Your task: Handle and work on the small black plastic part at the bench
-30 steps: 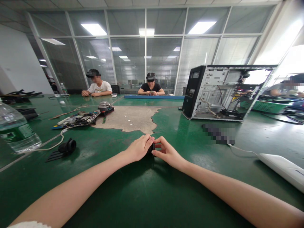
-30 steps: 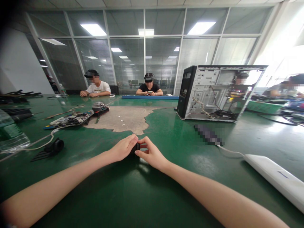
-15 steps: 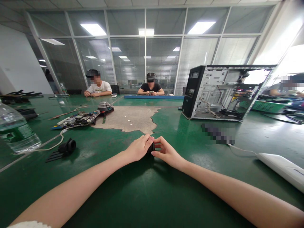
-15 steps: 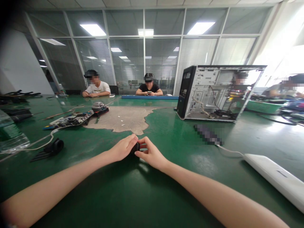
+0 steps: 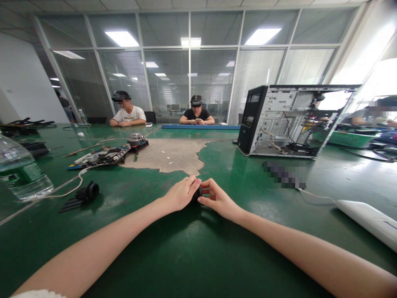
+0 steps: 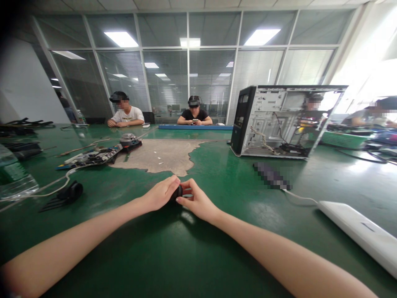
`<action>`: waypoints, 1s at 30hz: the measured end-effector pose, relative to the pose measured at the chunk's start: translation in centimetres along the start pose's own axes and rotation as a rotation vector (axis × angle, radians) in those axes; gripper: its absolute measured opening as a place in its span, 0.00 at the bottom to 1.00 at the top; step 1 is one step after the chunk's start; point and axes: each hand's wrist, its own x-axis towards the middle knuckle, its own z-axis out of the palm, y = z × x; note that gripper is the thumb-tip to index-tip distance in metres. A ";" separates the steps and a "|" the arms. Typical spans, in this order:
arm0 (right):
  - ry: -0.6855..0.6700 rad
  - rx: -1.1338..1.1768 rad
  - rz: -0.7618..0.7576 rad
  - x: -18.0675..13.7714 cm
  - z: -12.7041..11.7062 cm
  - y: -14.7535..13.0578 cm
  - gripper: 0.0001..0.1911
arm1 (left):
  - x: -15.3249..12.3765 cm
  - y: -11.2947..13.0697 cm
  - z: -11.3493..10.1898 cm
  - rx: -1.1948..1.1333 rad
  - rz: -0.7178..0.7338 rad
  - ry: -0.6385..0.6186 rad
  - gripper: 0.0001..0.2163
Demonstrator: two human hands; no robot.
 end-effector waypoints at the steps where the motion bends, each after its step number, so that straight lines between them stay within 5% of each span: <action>1: -0.006 0.019 -0.013 0.0 0.0 0.0 0.14 | 0.0 0.0 0.0 -0.001 -0.001 0.000 0.19; 7: 0.035 0.003 -0.039 -0.1 0.1 -0.1 0.10 | -0.1 0.1 0.0 -0.001 0.009 0.006 0.19; 13: 0.023 -0.057 0.005 0.1 0.0 0.1 0.18 | 0.0 0.0 0.0 -0.006 0.010 0.005 0.19; 23: 0.039 0.010 -0.015 0.0 0.0 -0.2 0.10 | -0.1 0.2 -0.1 -0.005 0.013 -0.003 0.18; 30: 0.026 -0.026 0.019 0.0 -0.1 -0.1 0.16 | 0.0 0.2 -0.1 -0.008 0.001 -0.002 0.18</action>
